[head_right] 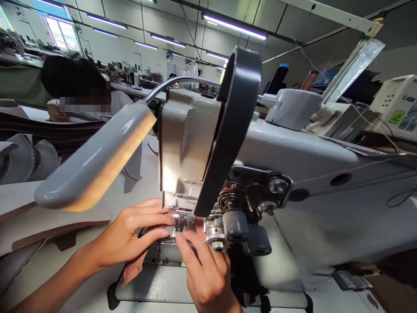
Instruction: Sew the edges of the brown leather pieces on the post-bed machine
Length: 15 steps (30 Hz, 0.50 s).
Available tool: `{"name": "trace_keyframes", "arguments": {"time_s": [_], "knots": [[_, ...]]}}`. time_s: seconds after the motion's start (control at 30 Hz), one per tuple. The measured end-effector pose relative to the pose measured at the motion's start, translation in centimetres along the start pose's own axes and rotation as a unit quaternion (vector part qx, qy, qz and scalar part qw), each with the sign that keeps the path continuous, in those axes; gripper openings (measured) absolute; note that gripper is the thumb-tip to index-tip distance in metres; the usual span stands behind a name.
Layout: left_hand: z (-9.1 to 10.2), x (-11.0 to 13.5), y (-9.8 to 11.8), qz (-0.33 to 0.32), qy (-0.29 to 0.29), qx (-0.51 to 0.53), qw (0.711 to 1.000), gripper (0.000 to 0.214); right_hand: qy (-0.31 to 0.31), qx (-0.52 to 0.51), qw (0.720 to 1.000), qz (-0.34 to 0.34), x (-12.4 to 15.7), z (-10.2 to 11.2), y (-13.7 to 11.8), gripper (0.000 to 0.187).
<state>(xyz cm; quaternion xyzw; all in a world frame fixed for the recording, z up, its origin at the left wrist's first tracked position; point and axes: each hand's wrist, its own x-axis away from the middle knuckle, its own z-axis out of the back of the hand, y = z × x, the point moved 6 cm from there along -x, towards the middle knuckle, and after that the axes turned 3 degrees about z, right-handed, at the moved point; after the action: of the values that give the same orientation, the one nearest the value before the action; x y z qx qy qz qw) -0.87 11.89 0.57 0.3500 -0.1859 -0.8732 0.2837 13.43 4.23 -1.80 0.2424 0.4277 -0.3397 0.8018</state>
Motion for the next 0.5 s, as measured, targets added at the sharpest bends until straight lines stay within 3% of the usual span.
{"name": "trace_keyframes", "arguments": {"time_s": [0.13, 0.3, 0.5], "knots": [[0.1, -0.1, 0.2, 0.001, -0.001, -0.001, 1.000, 0.013, 0.034, -0.050, 0.998, -0.015, -0.7, 1.0, -0.8, 0.033], [0.2, -0.4, 0.6, 0.000, -0.008, -0.010, 1.000, 0.011, 0.182, -0.059, 0.981, -0.029, -0.7, 3.2, -2.1, 0.023], [0.5, -0.4, 1.0, -0.005, -0.006, -0.012, 1.000, 0.010, 0.185, -0.065, 0.980, -0.046, -0.1, 3.0, -2.0, 0.023]]}}
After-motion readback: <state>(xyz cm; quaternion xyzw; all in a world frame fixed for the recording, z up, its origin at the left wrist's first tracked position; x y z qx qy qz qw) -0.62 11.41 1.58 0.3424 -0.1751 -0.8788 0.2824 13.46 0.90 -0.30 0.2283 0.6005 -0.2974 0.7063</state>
